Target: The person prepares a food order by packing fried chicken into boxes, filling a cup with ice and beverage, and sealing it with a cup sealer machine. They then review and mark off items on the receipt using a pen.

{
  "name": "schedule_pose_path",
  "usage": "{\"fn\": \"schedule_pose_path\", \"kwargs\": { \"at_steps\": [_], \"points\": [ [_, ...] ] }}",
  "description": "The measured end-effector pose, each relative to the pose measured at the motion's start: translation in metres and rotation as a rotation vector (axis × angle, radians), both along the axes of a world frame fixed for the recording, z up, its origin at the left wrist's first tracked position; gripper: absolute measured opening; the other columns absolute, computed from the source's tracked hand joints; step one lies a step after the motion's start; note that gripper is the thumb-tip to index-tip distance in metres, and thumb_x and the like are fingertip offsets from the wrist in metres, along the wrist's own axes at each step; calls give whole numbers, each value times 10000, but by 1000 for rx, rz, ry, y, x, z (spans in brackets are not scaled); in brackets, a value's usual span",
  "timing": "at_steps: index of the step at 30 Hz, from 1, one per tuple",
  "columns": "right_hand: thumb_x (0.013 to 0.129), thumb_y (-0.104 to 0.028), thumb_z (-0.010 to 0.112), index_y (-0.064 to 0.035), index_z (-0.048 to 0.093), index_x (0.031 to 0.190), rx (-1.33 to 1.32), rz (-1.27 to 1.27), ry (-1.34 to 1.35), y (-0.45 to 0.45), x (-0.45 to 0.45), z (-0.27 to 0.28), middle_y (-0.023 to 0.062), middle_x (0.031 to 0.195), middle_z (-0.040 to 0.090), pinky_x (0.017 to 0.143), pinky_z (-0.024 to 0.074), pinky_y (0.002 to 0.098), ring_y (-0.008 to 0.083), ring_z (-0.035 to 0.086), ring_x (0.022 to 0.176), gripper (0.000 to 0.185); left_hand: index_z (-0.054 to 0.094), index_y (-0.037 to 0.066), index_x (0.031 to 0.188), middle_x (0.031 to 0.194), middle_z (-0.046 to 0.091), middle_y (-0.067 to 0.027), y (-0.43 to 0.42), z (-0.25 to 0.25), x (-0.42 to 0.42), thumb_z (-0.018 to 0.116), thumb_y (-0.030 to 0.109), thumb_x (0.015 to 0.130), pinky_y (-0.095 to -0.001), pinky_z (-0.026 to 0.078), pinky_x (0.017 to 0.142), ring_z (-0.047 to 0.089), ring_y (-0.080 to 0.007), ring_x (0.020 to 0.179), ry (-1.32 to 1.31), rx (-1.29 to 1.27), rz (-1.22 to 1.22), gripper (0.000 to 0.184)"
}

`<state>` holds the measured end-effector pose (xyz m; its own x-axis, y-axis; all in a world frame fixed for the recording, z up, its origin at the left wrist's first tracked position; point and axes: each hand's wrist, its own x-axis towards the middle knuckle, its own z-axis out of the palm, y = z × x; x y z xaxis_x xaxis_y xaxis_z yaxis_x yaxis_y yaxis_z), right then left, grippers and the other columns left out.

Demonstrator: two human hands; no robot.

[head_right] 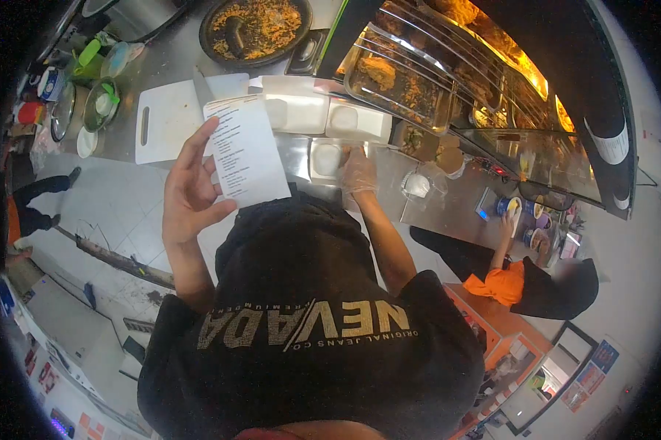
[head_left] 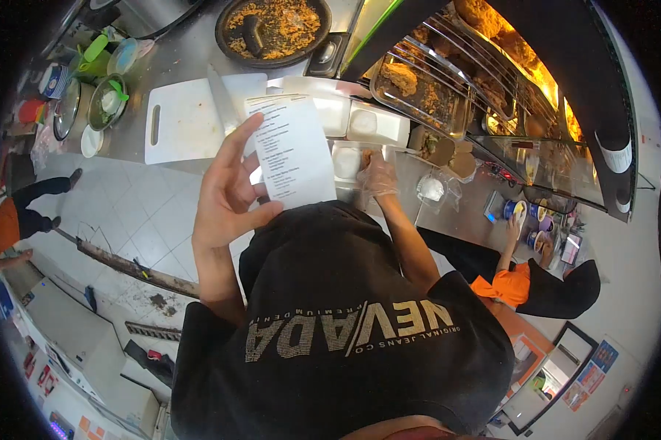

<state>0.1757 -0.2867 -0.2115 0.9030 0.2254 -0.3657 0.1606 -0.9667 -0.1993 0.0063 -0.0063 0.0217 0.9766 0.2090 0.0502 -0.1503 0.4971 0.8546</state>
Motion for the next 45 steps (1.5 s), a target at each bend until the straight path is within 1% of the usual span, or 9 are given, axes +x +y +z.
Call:
{"fn": "schedule_pose_path", "kwargs": {
  "at_steps": [1,7,10,16,20,24,27,34,45],
  "points": [
    [962,-362,665,-51,658,1048,170,-6,-93,-13,3,-20,209,839,728,717,570,488,390,731,789,322,230,-39,1602,1594,335,-176,1,0,-2,721,-189,723,-463,538,1065,397,-319,1464,-3,15,7,1017],
    [864,-293,819,-4,708,1170,695,-217,337,-56,12,-22,105,837,724,730,573,349,179,719,802,435,230,-54,1596,1584,340,-204,-1,0,1,727,-180,729,-473,527,1077,399,-331,1464,18,0,17,1008],
    [912,-247,793,-4,734,1132,541,-3,205,-62,3,10,91,872,741,707,567,301,159,713,782,334,225,-58,1596,1582,341,-206,-3,3,4,725,-183,721,-476,519,1087,404,-329,1459,8,29,-15,1015],
    [943,-124,760,14,743,1090,943,-154,230,-76,7,54,66,898,755,666,577,259,112,693,767,202,228,-59,1595,1590,328,-201,-7,7,8,726,-185,702,-473,509,1098,406,-329,1455,20,9,-28,1030],
    [933,-73,766,36,737,1105,1051,-209,-20,-71,40,166,58,882,738,675,561,258,100,669,752,206,228,-59,1596,1588,329,-200,-11,7,8,715,-184,701,-472,508,1098,407,-326,1455,23,0,-19,1027],
    [916,-80,769,36,737,1137,1173,-49,-170,-66,102,164,126,933,763,713,570,288,154,717,802,252,228,-57,1597,1589,329,-199,-15,7,6,706,-186,700,-469,506,1099,410,-323,1454,26,-17,-24,1025],
    [928,-185,752,-4,736,1165,553,65,-525,-42,124,148,187,1023,768,781,592,367,264,752,873,299,228,-55,1598,1591,326,-199,-15,4,2,706,-184,700,-463,509,1097,407,-323,1456,22,-27,-35,1025],
    [958,-327,700,-116,780,1100,101,198,-767,-51,87,143,152,1020,766,832,578,424,333,733,929,266,239,-59,1594,1597,321,-193,-11,-4,-11,703,-190,696,-449,519,1085,413,-325,1452,56,33,82,1019],
    [830,-150,708,-103,737,1048,-47,508,-839,-69,132,89,116,1007,697,784,581,423,319,678,975,225,229,-73,1591,1590,327,-200,-14,6,7,685,-197,708,-458,517,1087,425,-326,1439,25,34,-27,1001]
  ]
}}
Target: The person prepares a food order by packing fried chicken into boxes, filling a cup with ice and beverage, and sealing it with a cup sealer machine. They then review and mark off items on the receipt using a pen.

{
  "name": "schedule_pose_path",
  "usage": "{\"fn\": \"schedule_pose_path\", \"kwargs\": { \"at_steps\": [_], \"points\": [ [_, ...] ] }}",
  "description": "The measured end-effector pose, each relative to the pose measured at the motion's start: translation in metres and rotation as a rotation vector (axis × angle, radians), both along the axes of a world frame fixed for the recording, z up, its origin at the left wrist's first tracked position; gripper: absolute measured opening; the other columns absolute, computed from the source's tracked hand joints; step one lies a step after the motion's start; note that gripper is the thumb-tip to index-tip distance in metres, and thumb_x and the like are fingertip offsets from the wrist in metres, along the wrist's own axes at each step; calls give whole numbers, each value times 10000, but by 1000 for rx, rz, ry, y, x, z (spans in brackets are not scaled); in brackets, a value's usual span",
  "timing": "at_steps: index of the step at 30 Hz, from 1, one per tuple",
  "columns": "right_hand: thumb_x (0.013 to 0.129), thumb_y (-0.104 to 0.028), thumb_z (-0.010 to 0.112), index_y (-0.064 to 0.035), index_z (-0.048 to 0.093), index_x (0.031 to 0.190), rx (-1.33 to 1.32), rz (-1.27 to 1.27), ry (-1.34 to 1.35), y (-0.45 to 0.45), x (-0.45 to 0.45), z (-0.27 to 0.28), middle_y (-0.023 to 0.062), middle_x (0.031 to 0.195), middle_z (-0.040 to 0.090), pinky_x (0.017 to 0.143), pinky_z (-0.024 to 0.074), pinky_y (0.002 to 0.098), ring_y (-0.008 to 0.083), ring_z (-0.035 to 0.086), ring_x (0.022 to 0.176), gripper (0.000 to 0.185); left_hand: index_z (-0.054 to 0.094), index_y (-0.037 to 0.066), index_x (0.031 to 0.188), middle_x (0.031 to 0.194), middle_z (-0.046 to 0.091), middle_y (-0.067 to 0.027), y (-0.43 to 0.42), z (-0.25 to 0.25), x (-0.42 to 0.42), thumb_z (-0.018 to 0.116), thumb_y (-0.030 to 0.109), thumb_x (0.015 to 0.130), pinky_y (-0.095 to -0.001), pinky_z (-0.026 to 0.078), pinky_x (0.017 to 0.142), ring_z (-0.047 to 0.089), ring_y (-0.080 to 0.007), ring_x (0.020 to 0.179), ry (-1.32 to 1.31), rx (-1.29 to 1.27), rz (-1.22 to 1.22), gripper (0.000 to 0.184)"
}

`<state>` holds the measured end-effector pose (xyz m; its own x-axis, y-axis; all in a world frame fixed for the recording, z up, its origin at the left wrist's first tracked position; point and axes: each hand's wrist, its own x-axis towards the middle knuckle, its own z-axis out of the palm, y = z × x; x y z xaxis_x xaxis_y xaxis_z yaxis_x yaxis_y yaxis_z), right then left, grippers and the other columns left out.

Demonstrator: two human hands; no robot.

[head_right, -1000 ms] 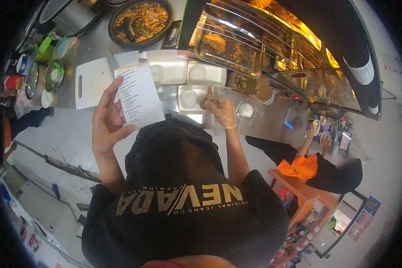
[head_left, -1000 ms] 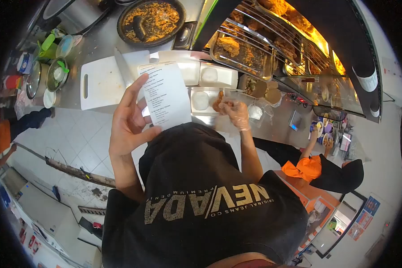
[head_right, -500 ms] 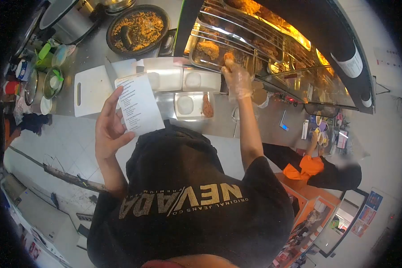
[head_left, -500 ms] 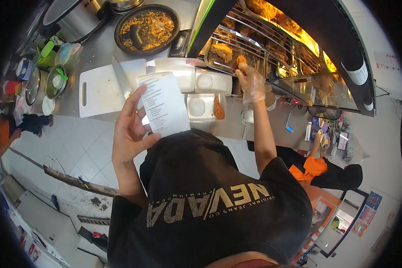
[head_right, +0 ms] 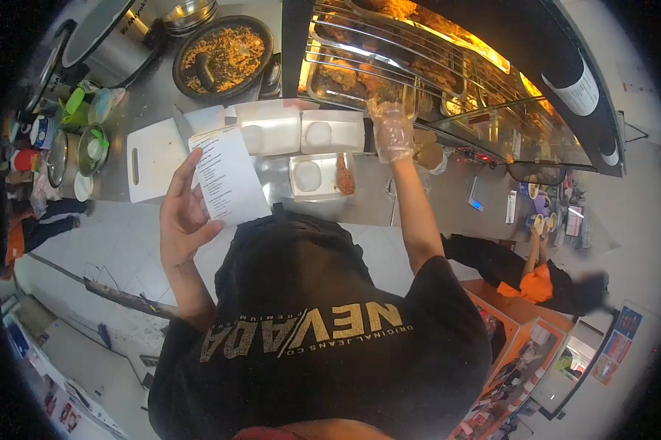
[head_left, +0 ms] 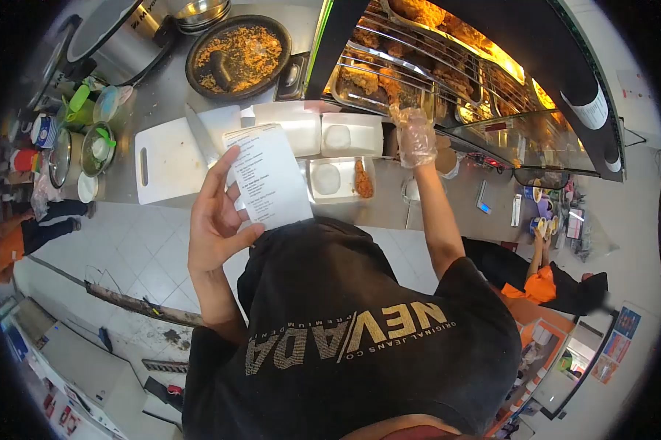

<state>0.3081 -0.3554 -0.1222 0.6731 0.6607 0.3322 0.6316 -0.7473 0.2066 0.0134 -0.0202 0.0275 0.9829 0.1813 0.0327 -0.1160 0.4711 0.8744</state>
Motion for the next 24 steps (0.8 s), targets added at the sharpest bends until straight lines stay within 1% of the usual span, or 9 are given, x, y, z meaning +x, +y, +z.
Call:
{"fn": "schedule_pose_path", "kwargs": {
  "at_steps": [2,4,7,9,10,13,17,20,24],
  "points": [
    [900,-158,660,-83,718,1115,-50,65,17,-8,41,-27,123,1083,695,861,571,379,301,665,1052,235,228,-76,1589,1587,330,-203,-1,-1,1,684,-191,721,-457,511,1092,426,-322,1437,-10,2,4,988],
    [950,-187,611,-97,714,1138,295,59,204,-13,85,-82,113,1128,699,890,558,368,296,662,1081,233,230,-77,1588,1584,335,-205,-3,-1,-1,683,-187,734,-453,505,1098,427,-318,1436,-7,1,22,973],
    [1016,-287,548,-96,719,1151,168,-179,266,12,73,-26,124,1111,731,889,563,387,312,682,1056,290,240,-83,1581,1575,349,-204,-5,-1,-6,677,-182,755,-439,502,1099,442,-315,1425,20,39,56,940],
    [1010,-318,564,-70,731,1132,351,-335,568,28,62,12,130,1046,750,872,572,401,331,703,978,322,250,-80,1578,1569,359,-201,-5,-4,-10,671,-188,764,-427,505,1093,453,-311,1416,35,67,80,922],
    [994,-359,613,-73,762,1106,80,-225,228,23,55,6,142,991,767,840,584,408,347,729,898,341,256,-79,1576,1566,364,-199,-4,-6,-10,668,-191,769,-420,507,1090,458,-310,1411,37,82,94,913],
    [965,-382,667,-107,787,1081,458,-91,183,23,18,43,151,1015,771,849,584,401,334,747,925,321,284,-55,1572,1553,381,-189,-3,-14,-15,658,-196,776,-389,522,1067,474,-294,1396,123,149,143,890],
    [950,-353,656,-145,759,1130,706,-777,172,-15,-24,71,187,1063,759,828,567,480,387,730,950,294,313,-3,1578,1559,374,-157,-9,-13,-8,645,-208,768,-345,557,1001,473,-264,1396,142,104,115,899],
    [963,-441,650,30,700,1104,657,-922,-52,-68,-7,72,263,1073,734,878,557,533,450,704,1028,494,318,22,1585,1596,316,-135,-21,-13,2,641,-206,762,-328,578,946,468,-248,1394,118,128,89,914],
    [983,-506,574,-6,655,1216,485,-963,20,-111,19,72,292,1107,718,886,543,559,484,681,1057,557,310,54,1603,1653,223,-121,-26,-10,17,653,-192,755,-324,588,905,454,-248,1394,52,203,13,947]
  ]
}}
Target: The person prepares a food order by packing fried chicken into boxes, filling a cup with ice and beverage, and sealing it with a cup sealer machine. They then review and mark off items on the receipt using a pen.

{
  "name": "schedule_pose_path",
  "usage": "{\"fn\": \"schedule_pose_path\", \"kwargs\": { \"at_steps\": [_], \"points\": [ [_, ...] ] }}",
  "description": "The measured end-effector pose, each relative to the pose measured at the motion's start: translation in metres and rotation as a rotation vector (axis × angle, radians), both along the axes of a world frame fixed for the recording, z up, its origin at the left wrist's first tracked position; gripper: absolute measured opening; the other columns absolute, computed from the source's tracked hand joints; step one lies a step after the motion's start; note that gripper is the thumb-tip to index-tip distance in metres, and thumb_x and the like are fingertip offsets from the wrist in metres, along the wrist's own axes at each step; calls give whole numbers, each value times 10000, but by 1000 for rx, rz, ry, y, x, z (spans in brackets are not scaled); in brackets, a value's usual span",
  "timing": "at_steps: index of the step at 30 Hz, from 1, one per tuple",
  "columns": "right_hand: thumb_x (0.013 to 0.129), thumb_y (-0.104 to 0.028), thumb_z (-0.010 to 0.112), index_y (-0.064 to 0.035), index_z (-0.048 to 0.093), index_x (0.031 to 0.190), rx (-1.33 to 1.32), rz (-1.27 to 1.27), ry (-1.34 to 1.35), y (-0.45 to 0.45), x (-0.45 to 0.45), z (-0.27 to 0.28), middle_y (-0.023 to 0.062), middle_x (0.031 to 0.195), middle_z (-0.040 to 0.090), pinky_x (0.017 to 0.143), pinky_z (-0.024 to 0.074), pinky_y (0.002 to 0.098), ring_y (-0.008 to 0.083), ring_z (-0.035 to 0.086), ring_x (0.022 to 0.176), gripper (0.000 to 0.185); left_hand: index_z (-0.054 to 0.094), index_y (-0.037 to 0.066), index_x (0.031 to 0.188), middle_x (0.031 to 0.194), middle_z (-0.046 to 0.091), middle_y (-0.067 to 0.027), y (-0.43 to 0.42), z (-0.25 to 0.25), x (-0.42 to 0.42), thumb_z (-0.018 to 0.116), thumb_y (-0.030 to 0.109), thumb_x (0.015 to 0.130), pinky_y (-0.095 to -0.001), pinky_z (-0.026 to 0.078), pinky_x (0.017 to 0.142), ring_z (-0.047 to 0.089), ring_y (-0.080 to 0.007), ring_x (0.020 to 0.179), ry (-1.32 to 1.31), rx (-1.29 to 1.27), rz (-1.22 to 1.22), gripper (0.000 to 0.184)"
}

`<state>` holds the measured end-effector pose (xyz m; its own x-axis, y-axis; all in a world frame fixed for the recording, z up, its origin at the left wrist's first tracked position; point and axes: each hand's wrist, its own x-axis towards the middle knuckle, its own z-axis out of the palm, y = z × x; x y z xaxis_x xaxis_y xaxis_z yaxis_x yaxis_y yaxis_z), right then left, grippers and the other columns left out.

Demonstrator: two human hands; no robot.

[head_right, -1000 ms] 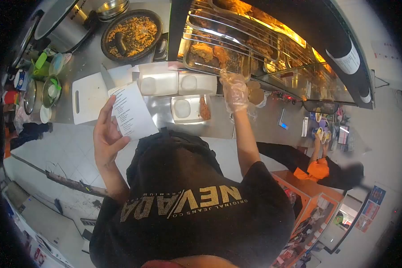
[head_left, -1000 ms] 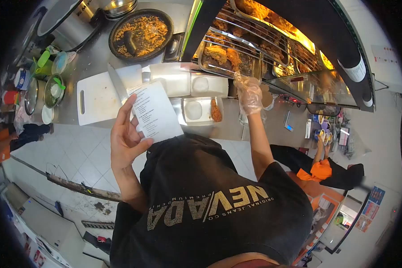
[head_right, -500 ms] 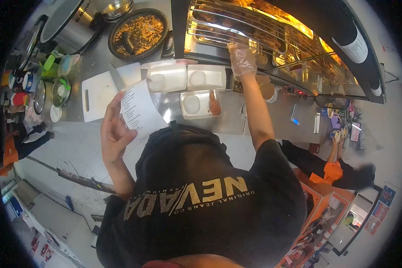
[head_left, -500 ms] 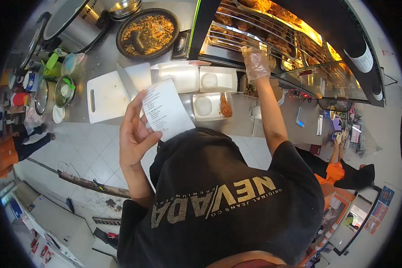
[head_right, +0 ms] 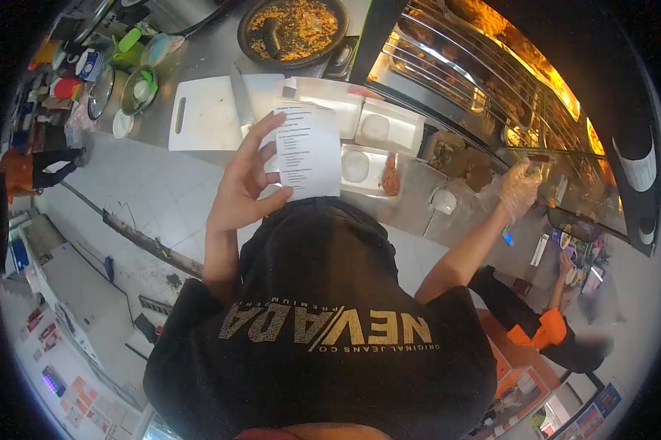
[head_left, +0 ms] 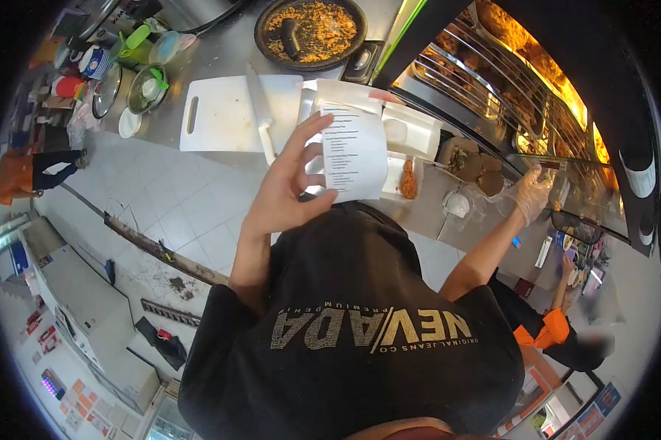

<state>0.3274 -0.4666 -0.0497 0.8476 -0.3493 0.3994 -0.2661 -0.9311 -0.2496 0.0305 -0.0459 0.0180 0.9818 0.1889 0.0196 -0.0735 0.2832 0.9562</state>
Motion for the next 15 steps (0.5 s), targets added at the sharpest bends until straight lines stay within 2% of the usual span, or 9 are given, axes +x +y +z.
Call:
{"fn": "schedule_pose_path", "kwargs": {
  "at_steps": [1,2,4,5,8,11,15],
  "points": [
    [987,-509,562,-11,658,1198,-12,25,20,-4,2,3,295,1103,717,877,542,568,492,680,1048,549,307,63,1607,1664,203,-120,-1,0,2,657,-187,753,-323,589,900,452,-250,1394,-5,6,-17,955],
    [996,-496,531,-27,680,1100,-6,70,-35,-6,6,0,310,1064,716,853,536,598,514,681,1016,503,309,71,1609,1668,199,-121,-2,1,4,661,-184,751,-323,590,897,450,-251,1394,-7,16,-15,962],
    [996,-439,545,-20,684,1021,-90,95,41,-10,14,-4,297,1011,723,820,552,575,493,698,967,443,311,87,1613,1676,191,-123,-3,4,4,669,-178,746,-322,592,891,447,-254,1395,-9,36,-6,974],
    [996,-411,552,-16,686,982,-132,109,79,-13,20,-7,291,984,727,804,560,563,482,706,942,418,301,56,1608,1659,213,-134,-3,5,4,655,-189,742,-344,596,911,434,-273,1414,-8,39,2,967],
    [981,-309,571,-24,660,861,-340,272,-80,-34,38,-28,248,876,727,729,583,512,419,733,852,321,279,-6,1599,1626,257,-154,-5,7,4,626,-211,733,-387,605,948,409,-311,1450,-7,39,19,955],
    [947,-237,601,-37,637,816,-480,367,-107,-62,54,-48,205,797,711,657,590,478,372,736,753,243,275,-8,1600,1628,255,-155,-7,11,3,629,-211,731,-382,608,941,416,-308,1443,-6,23,24,960],
    [921,-224,623,-49,638,823,-556,467,-54,-50,45,-44,203,776,700,636,581,494,381,727,723,201,273,-10,1600,1630,251,-153,-8,14,3,635,-206,732,-378,613,938,417,-304,1439,-18,18,24,961]
  ]
}}
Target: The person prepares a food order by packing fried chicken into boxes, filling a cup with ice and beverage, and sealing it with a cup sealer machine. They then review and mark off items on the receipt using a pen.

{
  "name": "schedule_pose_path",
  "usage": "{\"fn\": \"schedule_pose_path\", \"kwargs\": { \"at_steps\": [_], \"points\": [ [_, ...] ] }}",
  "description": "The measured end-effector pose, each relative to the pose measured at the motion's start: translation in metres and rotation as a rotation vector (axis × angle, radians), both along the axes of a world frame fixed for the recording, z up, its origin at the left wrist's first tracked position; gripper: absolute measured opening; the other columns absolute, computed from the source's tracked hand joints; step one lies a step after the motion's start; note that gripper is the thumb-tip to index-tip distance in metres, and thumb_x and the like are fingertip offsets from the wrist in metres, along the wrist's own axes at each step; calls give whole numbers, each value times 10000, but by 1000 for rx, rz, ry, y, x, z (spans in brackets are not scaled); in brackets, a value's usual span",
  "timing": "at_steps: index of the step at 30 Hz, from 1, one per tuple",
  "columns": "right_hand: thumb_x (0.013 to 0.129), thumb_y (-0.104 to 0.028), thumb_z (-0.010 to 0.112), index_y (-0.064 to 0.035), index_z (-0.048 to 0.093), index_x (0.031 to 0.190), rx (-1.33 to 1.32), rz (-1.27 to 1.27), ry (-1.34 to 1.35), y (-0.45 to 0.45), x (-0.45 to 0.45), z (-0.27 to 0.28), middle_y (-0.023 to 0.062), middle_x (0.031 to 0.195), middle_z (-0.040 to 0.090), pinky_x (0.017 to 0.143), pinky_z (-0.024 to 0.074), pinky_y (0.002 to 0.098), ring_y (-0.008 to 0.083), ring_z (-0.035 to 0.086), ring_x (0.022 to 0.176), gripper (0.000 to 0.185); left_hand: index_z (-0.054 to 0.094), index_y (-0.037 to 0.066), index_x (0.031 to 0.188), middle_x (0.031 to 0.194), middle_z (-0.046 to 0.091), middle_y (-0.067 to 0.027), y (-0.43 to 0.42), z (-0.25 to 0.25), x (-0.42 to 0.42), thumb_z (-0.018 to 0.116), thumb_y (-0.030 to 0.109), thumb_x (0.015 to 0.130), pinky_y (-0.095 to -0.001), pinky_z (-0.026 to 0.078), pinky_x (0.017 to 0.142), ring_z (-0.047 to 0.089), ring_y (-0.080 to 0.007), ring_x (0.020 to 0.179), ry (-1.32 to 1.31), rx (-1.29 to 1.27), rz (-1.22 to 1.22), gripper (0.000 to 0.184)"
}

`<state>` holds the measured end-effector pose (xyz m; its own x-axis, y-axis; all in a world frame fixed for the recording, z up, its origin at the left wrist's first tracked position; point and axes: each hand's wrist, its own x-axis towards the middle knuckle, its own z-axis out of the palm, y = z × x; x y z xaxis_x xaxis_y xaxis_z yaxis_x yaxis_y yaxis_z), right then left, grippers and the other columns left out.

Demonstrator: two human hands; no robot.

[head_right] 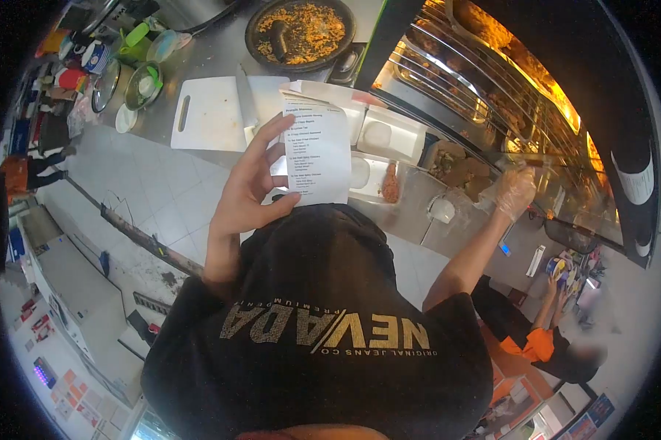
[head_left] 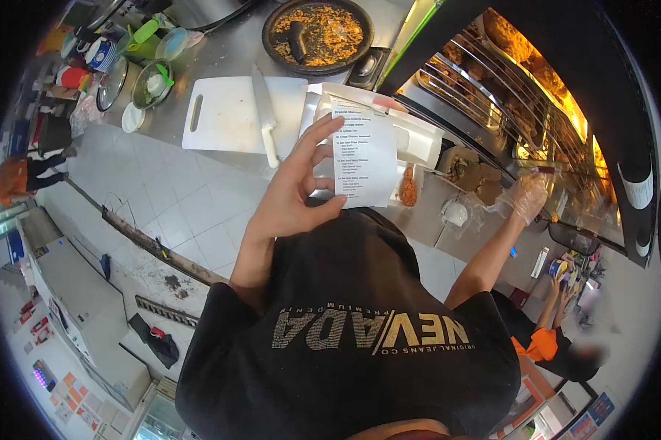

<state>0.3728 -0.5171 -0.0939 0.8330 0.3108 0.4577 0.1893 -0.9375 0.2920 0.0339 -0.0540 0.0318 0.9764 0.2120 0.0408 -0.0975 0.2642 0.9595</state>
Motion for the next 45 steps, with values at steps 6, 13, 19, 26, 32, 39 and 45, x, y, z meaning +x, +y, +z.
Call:
{"fn": "schedule_pose_path", "kwargs": {
  "at_steps": [6,13,19,26,32,39,45],
  "points": [
    [961,-294,635,-37,646,853,256,-8,103,92,-28,23,216,767,691,660,563,497,416,701,724,279,275,-10,1599,1639,233,-156,2,0,6,640,-206,729,-381,617,940,396,-311,1457,-14,24,-22,964],
    [1039,-294,566,-18,680,908,278,239,116,182,-55,32,229,791,702,648,533,533,431,694,725,327,276,-16,1597,1636,236,-163,3,4,3,648,-200,731,-389,615,956,386,-322,1466,-40,30,-11,960],
    [968,-266,643,-54,626,815,326,426,123,253,-75,46,189,706,669,659,539,509,380,672,681,262,272,-15,1597,1627,245,-162,5,5,-11,644,-196,736,-392,616,957,401,-314,1451,-14,27,16,955],
    [982,-275,601,3,658,1040,324,574,303,295,-86,50,231,868,704,763,549,510,395,695,829,290,265,-4,1602,1625,256,-162,11,1,-23,674,-187,715,-404,611,971,420,-303,1428,-28,-15,57,994],
    [1003,-328,556,15,672,914,428,433,478,334,-100,69,264,797,696,727,539,551,440,691,770,373,265,12,1607,1631,259,-161,17,-3,-28,694,-189,694,-416,608,975,419,-303,1432,-28,-66,55,1029],
    [998,-343,570,-3,700,1074,486,507,490,320,-103,67,269,851,707,744,539,542,456,695,822,372,257,10,1610,1628,269,-166,22,-7,-28,699,-186,695,-413,615,955,433,-306,1431,-51,-78,44,1035],
    [1018,-283,623,-15,685,1165,675,489,763,281,-124,77,160,894,736,743,547,374,241,714,798,312,259,34,1621,1667,201,-122,24,-9,-28,694,-188,716,-350,616,916,399,-281,1458,-60,-89,10,1028]
  ]
}}
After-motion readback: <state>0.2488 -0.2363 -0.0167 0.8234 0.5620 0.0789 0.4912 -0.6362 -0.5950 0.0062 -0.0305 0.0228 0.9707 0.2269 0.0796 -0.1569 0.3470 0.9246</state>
